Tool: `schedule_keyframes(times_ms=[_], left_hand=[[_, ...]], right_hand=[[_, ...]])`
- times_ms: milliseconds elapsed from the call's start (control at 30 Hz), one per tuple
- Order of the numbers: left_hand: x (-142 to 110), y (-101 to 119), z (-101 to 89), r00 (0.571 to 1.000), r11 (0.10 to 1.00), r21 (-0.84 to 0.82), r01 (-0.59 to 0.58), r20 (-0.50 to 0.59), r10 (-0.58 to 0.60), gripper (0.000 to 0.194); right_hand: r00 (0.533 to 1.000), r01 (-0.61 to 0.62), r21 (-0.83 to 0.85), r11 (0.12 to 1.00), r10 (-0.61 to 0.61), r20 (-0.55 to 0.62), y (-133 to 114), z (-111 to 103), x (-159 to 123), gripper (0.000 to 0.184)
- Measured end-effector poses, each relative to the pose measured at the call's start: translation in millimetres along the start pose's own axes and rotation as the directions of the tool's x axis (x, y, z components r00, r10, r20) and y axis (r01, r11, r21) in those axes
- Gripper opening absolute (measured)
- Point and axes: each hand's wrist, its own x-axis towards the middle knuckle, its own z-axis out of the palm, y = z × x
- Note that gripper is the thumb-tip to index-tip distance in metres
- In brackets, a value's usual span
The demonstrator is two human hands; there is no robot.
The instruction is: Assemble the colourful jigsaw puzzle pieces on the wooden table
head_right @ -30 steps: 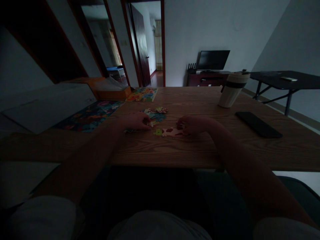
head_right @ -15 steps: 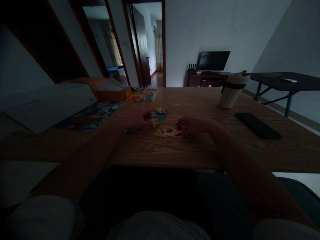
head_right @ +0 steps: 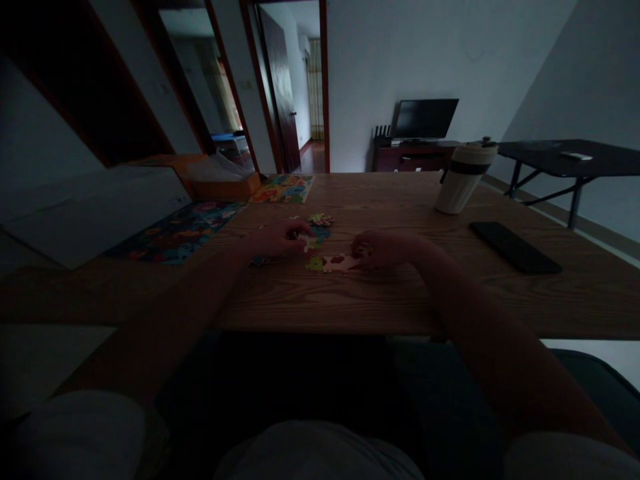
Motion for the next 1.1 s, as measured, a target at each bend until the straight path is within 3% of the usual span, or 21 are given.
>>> schedule_keyframes(times_ms=[67,200,367,600,700,800,1000,1100], left_hand=[[1,0,2.0,0.999,0.999,-0.043,0.009,-0.03,-0.01,0.032],[8,2,12.9,0.981,0.98,-0.197,0.011,-0.186,-0.049,0.022],[17,2,28.2,0.962,0.919,-0.39,-0.053,-0.266,-0.057,0.025],[6,18,25.6,0.996,0.87,-0.485,-0.082,-0.074,0.052,0.066],[5,24,22.9,0.991,0.878,-0.461,-0.127,-0.104,0.089,0.056],[7,24,21.9,0.994,0.916,-0.387,-0.104,-0.049,0.092,0.043],[1,17,10.1,0.994,0.99,-0.139,-0.028,0.103,0.043,0.039],[-4,19,-0.7,0.964,1.0,0.017,0.006,0.267,-0.01,0.039]], right_hand=[[0.998,0.008,0.002,1.0,-0.007,-0.055,-4,2,2,0.053],[0.977,0.101,0.049,0.994,-0.09,-0.195,-18,10,10,0.042],[0.984,0.078,0.301,0.95,-0.025,-0.177,-38,19,16,0.042],[0.91,0.248,0.448,0.859,-0.047,-0.412,-34,27,27,0.038],[0.939,0.227,0.53,0.817,-0.039,-0.343,-35,31,26,0.036],[0.962,0.204,0.6,0.774,-0.044,-0.271,-38,35,24,0.035],[0.9,0.315,0.532,0.786,-0.069,-0.431,-30,33,31,0.027],[0.885,0.285,0.425,0.859,-0.066,-0.461,-27,29,30,0.021]])
